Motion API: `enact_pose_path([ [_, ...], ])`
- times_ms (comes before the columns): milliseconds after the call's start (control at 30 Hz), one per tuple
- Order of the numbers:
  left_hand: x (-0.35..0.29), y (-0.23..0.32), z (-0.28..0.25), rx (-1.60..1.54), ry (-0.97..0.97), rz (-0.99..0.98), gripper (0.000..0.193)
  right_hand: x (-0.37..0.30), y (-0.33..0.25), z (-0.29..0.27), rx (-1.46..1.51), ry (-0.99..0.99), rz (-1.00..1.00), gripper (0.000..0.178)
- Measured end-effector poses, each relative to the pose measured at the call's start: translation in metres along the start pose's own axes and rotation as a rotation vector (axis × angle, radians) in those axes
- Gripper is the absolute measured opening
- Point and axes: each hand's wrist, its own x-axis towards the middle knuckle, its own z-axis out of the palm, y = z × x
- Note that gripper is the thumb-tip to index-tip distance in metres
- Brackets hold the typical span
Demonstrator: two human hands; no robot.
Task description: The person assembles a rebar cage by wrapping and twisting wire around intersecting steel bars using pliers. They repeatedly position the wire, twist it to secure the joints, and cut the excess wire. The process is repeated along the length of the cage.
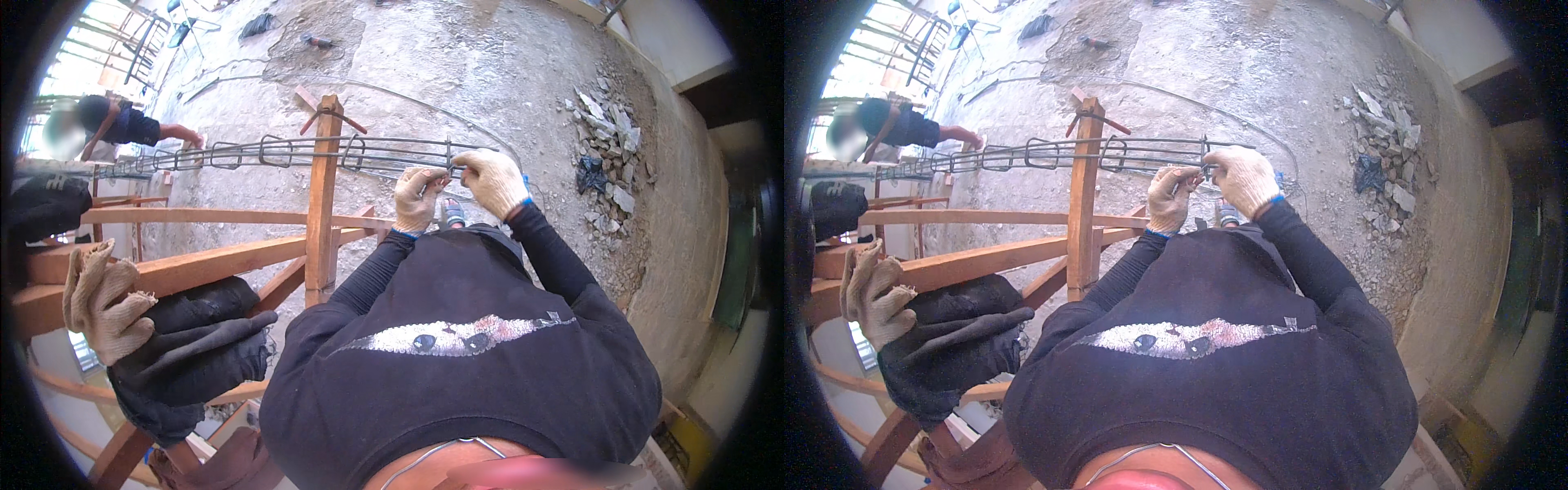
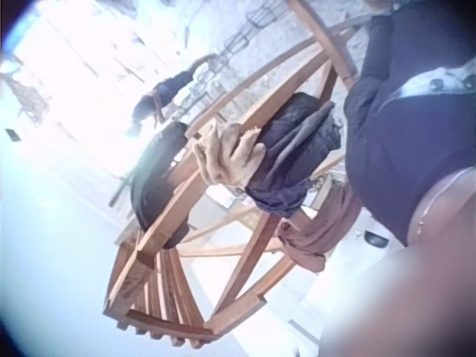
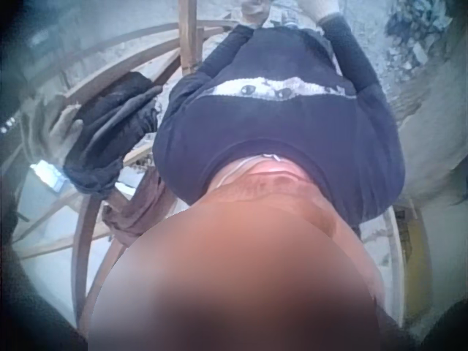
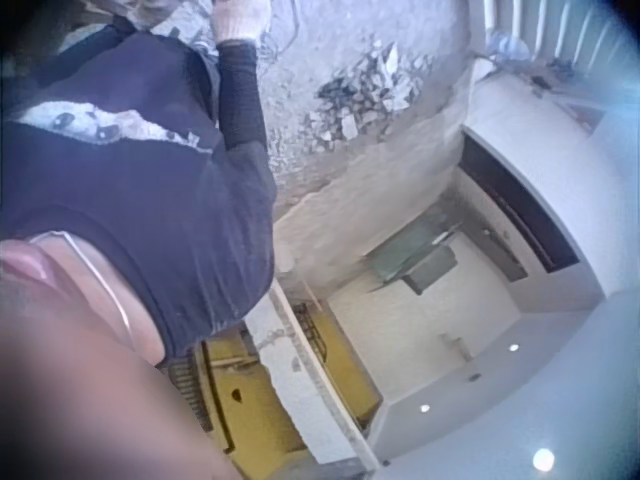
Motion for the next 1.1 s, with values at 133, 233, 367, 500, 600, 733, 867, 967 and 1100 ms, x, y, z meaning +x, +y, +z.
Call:
enact_pose_path([
  [133,-0.001,0.001,0.003,0.043,0.042,-0.064,0.029,0.013,0.015,0.016,-0.033,-0.198,-0.043,0.016],
  [233,-0.010,-0.005,0.011,-0.193,0.069,-0.185,0.031,0.017,0.025,0.018,0.075,-0.155,-0.093,0.011],
  [367,-0.016,-0.016,0.021,-0.512,0.164,-0.451,0.019,0.021,0.038,0.011,0.312,-0.246,-0.069,0.010],
  [500,-0.005,-0.016,0.020,-0.630,0.243,-0.578,0.016,0.028,0.049,0.004,0.486,-0.349,0.023,0.012],
  [600,0.010,-0.007,0.018,-0.649,0.286,-0.777,0.019,0.042,0.060,-0.004,0.544,-0.497,0.111,0.019],
  [733,0.029,0.009,0.017,-0.466,0.269,-0.760,0.018,0.050,0.063,-0.006,0.482,-0.504,0.078,0.020],
  [867,0.047,0.018,0.013,0.050,0.151,-0.350,0.013,0.041,0.050,0.003,0.325,-0.378,0.047,0.016],
  [967,0.060,0.018,0.004,0.185,0.080,-0.389,0.016,0.036,0.037,0.016,0.122,-0.207,0.101,0.026],
  [1100,0.065,0.017,-0.004,0.403,0.052,-0.289,0.015,0.035,0.026,0.031,0.059,-0.102,0.142,0.026],
])
